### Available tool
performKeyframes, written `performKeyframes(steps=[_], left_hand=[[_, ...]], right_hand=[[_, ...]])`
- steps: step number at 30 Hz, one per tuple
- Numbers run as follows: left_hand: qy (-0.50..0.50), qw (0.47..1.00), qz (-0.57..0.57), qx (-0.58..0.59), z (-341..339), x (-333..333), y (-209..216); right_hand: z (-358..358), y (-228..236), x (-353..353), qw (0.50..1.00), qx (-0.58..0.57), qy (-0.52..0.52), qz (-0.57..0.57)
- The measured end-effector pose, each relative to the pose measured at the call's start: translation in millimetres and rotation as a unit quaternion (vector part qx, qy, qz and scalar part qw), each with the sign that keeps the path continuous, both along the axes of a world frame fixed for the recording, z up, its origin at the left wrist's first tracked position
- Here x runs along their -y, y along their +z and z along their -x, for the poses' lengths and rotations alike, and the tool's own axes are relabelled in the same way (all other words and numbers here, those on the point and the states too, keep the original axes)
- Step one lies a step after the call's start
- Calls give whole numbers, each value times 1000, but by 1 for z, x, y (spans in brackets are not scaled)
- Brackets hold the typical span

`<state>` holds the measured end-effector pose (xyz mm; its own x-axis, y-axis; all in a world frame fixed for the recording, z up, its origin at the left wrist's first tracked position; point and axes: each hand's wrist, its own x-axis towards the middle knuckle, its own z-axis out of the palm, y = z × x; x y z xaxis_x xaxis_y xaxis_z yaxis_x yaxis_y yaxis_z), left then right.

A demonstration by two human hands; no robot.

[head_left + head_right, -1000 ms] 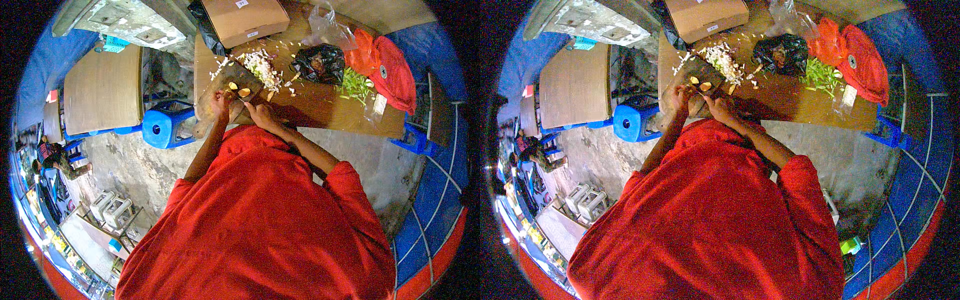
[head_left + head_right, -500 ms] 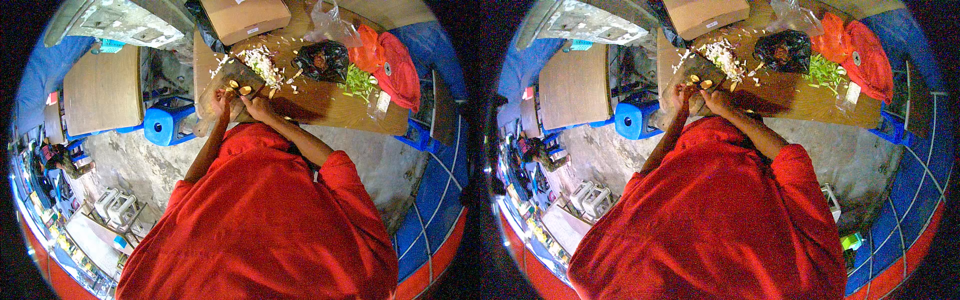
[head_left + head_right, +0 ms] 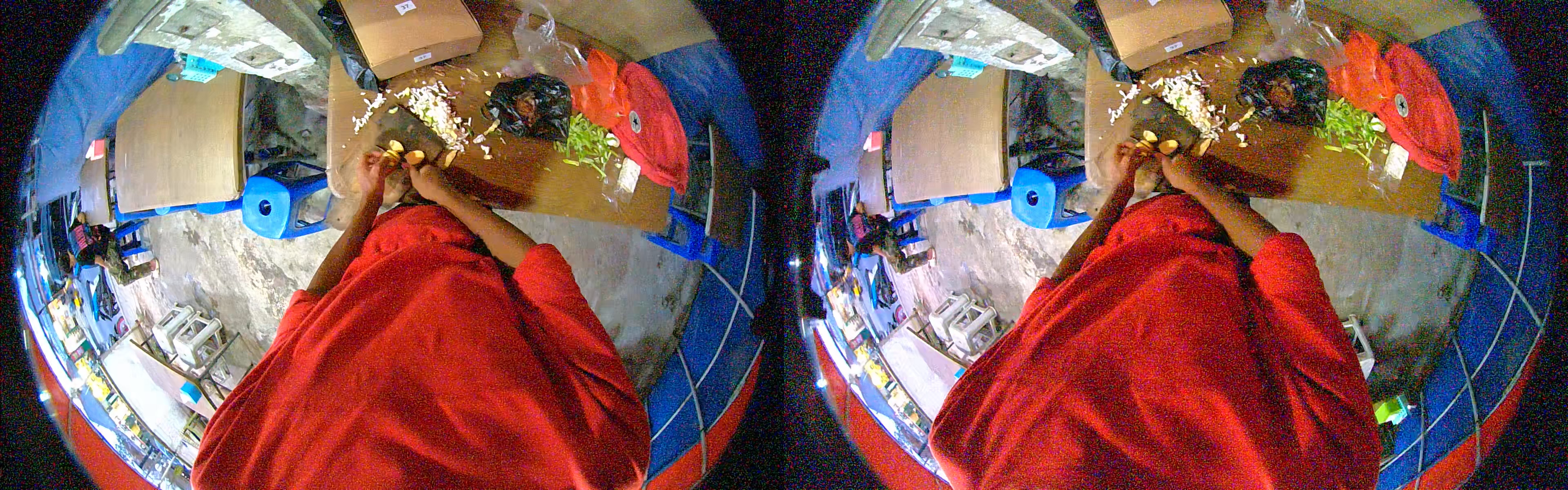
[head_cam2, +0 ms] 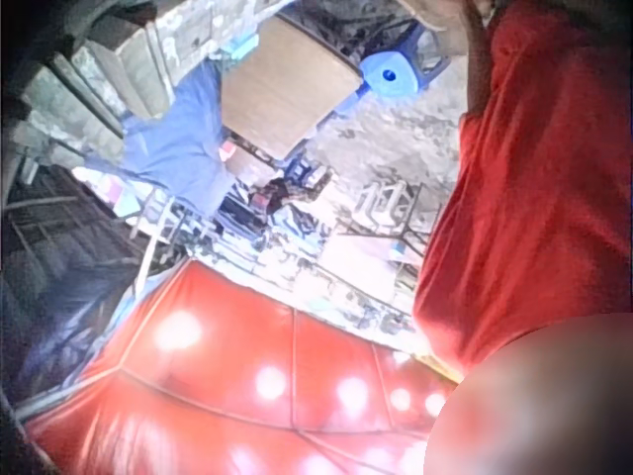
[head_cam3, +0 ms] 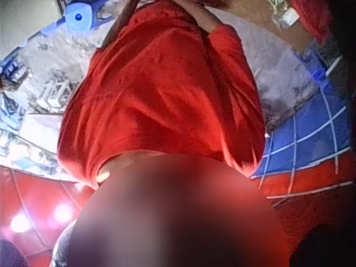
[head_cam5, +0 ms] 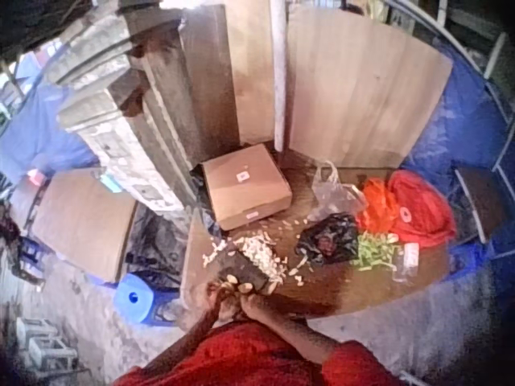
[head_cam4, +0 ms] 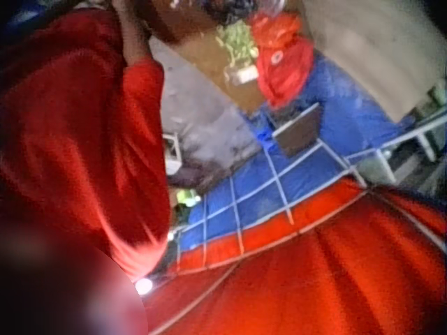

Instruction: The person peels a potato with a knife, then slices it into thin pieces on a wooden cutting board. The person also handles a plastic bag and places the sliced pieces on the board.

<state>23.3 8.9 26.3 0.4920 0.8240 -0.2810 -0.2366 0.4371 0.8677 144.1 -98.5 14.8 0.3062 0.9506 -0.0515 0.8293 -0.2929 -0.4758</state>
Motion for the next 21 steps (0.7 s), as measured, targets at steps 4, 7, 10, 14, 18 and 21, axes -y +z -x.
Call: performKeyframes(steps=[4, 7, 10, 14, 18, 21], left_hand=[[-68, 997, -13, -43, -2, 12, 12], [-75, 995, 51, -41, -1, 19, 19], [-71, 993, 66, -60, 1, 22, 19], [-1, 996, 12, -85, 3, 12, 12], [88, 993, 54, -58, 2, -9, 7], [91, 986, 11, -138, 3, -11, 6]], right_hand=[[-4, -15, 26, 997, -63, -52, -10], [4, -13, 43, 992, -52, -95, -71], [13, -9, 41, 983, -86, -163, -10], [16, -19, 17, 973, -158, -156, 57], [14, -28, -17, 984, -71, -102, 125], [9, -11, -17, 992, -102, -56, -57]])
